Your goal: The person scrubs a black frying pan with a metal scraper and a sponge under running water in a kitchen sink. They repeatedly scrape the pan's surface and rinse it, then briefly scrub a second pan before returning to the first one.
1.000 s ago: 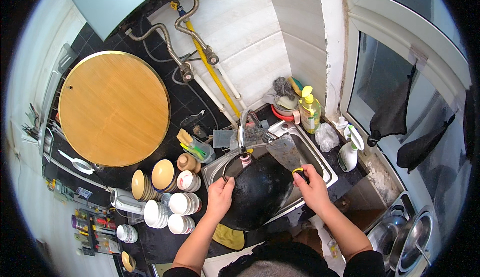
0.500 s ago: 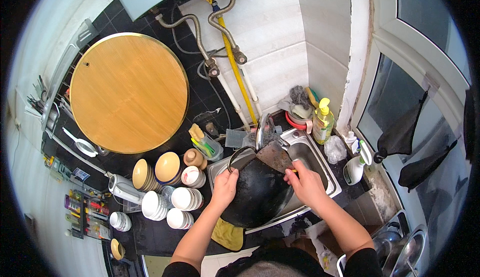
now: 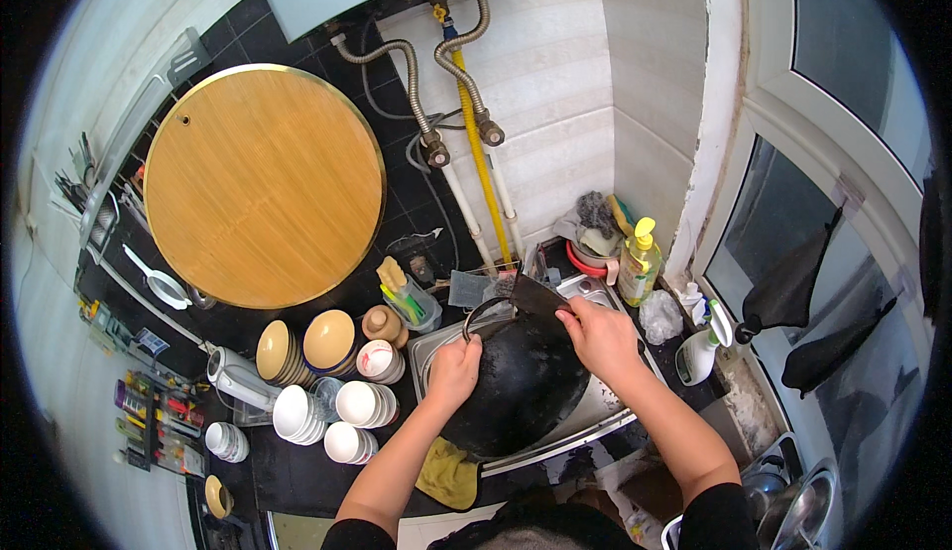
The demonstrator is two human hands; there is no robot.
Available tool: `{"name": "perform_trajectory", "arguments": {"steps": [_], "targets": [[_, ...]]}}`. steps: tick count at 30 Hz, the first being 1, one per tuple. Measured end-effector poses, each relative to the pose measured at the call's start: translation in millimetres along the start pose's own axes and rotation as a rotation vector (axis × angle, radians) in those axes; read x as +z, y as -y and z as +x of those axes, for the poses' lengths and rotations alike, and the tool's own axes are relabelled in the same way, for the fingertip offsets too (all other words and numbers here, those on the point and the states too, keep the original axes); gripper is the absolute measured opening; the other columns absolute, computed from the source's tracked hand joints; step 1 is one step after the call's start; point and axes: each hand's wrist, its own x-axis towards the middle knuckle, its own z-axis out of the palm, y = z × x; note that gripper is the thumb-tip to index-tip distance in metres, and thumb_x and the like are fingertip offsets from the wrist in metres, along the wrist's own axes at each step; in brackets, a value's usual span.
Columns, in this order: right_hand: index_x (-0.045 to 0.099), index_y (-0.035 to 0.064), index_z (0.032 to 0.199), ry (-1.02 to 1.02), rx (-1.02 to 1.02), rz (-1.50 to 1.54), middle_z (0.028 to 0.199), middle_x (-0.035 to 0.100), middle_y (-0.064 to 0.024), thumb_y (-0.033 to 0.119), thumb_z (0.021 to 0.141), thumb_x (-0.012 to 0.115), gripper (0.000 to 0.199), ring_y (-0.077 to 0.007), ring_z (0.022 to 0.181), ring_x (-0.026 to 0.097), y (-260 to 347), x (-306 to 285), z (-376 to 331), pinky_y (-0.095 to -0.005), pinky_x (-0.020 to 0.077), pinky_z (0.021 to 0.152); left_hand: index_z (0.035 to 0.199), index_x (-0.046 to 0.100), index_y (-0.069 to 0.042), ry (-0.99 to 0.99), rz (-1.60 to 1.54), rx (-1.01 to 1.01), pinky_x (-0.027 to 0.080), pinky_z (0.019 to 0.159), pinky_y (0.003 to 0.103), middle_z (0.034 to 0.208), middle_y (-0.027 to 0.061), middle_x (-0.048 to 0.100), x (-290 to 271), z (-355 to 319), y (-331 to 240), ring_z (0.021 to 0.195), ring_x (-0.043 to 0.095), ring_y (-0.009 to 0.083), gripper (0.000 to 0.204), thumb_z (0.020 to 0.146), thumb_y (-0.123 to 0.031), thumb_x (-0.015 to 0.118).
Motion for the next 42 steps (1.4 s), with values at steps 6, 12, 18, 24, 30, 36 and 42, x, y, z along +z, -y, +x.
{"name": "perform_trajectory", "arguments": {"steps": [6,12,18,24,30,36,42], "targets": [[0.057,0.0069,0.081,0.055,0.144,0.0,0.065,0.062,-0.0114,0.028,0.084,0.06,0.021,-0.0328,0.062,0.06,-2,6,0,-0.041,0.0458,0.054,0.077,0.055,0.003,-0.005,0.001,0.028,0.043,0.063,0.044,0.068,0.0265,0.055,1,2,0,0.069,0.056,0.0432,0.036,0.092,-0.028,0.043],[0.057,0.0081,0.081,0.116,0.177,-0.019,0.064,0.061,-0.0116,0.029,0.084,0.06,0.022,-0.0331,0.061,0.06,-8,6,6,-0.0419,0.0458,0.054,0.073,0.054,0.002,-0.008,0.072,0.065,0.044,0.063,0.047,0.068,0.0261,0.056,2,3,-2,0.068,0.056,0.0434,0.036,0.092,-0.026,0.043],[0.055,0.0081,0.079,0.115,0.001,-0.147,0.062,0.059,-0.0128,0.03,0.084,0.059,0.023,-0.0342,0.06,0.059,-7,0,22,-0.0439,0.0454,0.052,0.072,0.054,0.002,0.0,0.123,0.07,0.044,0.064,0.048,0.068,0.0254,0.057,3,5,-2,0.069,0.056,0.0433,0.037,0.092,-0.026,0.042],[0.054,0.0086,0.076,0.135,-0.093,-0.191,0.058,0.057,-0.011,0.029,0.083,0.058,0.022,-0.0306,0.055,0.059,-14,-2,37,-0.0411,0.0456,0.049,0.071,0.055,0.002,-0.023,0.144,0.128,0.045,0.064,0.049,0.068,0.0255,0.057,4,6,-1,0.068,0.057,0.0434,0.037,0.091,-0.026,0.042],[0.055,0.0084,0.077,0.185,-0.285,-0.237,0.059,0.058,-0.0106,0.03,0.082,0.059,0.022,-0.0305,0.057,0.06,-5,-9,56,-0.0413,0.0463,0.051,0.071,0.055,0.002,-0.005,0.2,0.131,0.045,0.064,0.05,0.067,0.0254,0.057,5,6,-6,0.067,0.057,0.0435,0.038,0.091,-0.027,0.041],[0.057,0.008,0.076,0.239,-0.277,-0.228,0.062,0.06,-0.0101,0.027,0.082,0.059,0.02,-0.0299,0.059,0.061,-8,-10,61,-0.0405,0.0472,0.052,0.07,0.054,0.002,0.02,0.178,0.1,0.045,0.063,0.049,0.067,0.0253,0.057,7,8,-8,0.068,0.057,0.0434,0.038,0.091,-0.027,0.041],[0.052,0.009,0.073,0.242,-0.459,-0.274,0.064,0.058,-0.0059,0.03,0.081,0.06,0.023,-0.0264,0.061,0.06,0,-7,71,-0.0389,0.0456,0.052,0.072,0.054,0.002,-0.002,0.191,0.15,0.043,0.06,0.049,0.065,0.026,0.056,9,10,-3,0.064,0.055,0.0441,0.035,0.09,-0.025,0.043]]}}
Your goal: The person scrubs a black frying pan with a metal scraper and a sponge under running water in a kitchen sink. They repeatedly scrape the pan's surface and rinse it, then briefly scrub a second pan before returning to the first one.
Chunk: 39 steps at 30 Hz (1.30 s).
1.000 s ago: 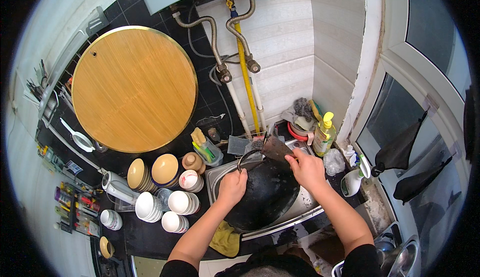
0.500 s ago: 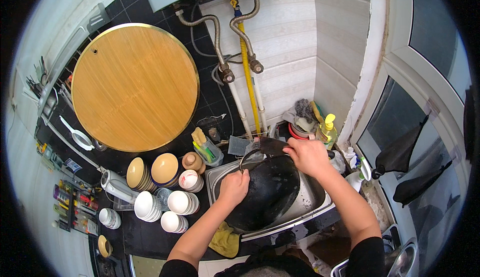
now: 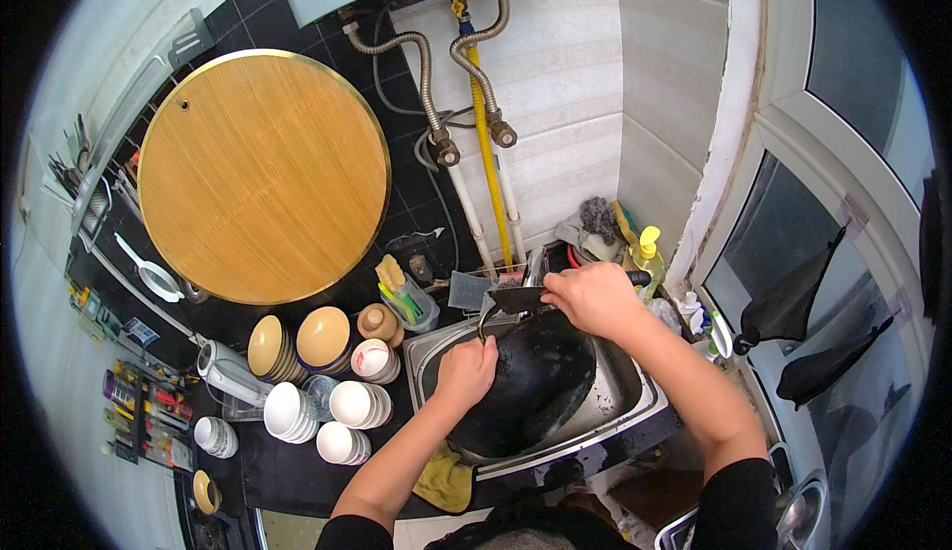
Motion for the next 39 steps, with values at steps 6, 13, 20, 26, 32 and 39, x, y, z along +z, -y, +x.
{"name": "perform_trajectory", "arguments": {"steps": [6,13,20,26,32,39], "targets": [[0.054,0.0087,0.077,-0.108,0.112,0.067,0.064,0.057,-0.0082,0.028,0.082,0.059,0.021,-0.0286,0.06,0.059,0,0,-18,-0.0393,0.0464,0.052,0.073,0.055,0.002,0.017,-0.004,-0.036,0.044,0.063,0.049,0.067,0.0248,0.058,-4,1,-3,0.068,0.057,0.0431,0.037,0.091,-0.028,0.041],[0.057,0.0078,0.081,-0.108,0.438,0.17,0.068,0.062,-0.0117,0.03,0.083,0.06,0.023,-0.0329,0.062,0.06,4,-1,-46,-0.0415,0.0468,0.054,0.073,0.055,0.002,-0.002,-0.022,-0.053,0.044,0.064,0.049,0.069,0.025,0.058,-3,1,1,0.069,0.057,0.0426,0.038,0.091,-0.028,0.041],[0.057,0.0072,0.079,-0.136,0.629,0.296,0.067,0.062,-0.0129,0.034,0.084,0.06,0.027,-0.0343,0.062,0.06,28,23,-55,-0.0428,0.046,0.054,0.07,0.055,0.002,0.02,0.01,-0.03,0.045,0.063,0.049,0.068,0.025,0.058,1,-1,-9,0.067,0.057,0.0426,0.038,0.091,-0.027,0.042],[0.056,0.0066,0.082,-0.144,0.691,0.407,0.063,0.061,-0.0105,0.036,0.085,0.058,0.029,-0.0334,0.063,0.06,56,43,-53,-0.0421,0.0457,0.055,0.071,0.054,0.003,-0.032,-0.03,-0.016,0.044,0.062,0.049,0.067,0.025,0.057,3,-3,-6,0.066,0.057,0.0427,0.037,0.091,-0.025,0.043],[0.051,0.0063,0.08,-0.16,0.789,0.513,0.062,0.06,-0.013,0.034,0.087,0.056,0.029,-0.0349,0.061,0.06,52,40,-61,-0.0453,0.0445,0.054,0.073,0.052,0.003,-0.03,-0.074,-0.031,0.041,0.061,0.047,0.067,0.0263,0.054,-1,-6,-4,0.068,0.055,0.0439,0.035,0.092,-0.024,0.043],[0.055,0.0068,0.081,-0.289,0.615,0.405,0.069,0.063,-0.0102,0.024,0.084,0.06,0.018,-0.0313,0.063,0.061,75,38,-58,-0.0386,0.0456,0.054,0.074,0.051,0.003,-0.051,-0.093,-0.014,0.04,0.06,0.046,0.067,0.0265,0.053,3,-4,-3,0.068,0.054,0.0439,0.034,0.092,-0.024,0.042]]}}
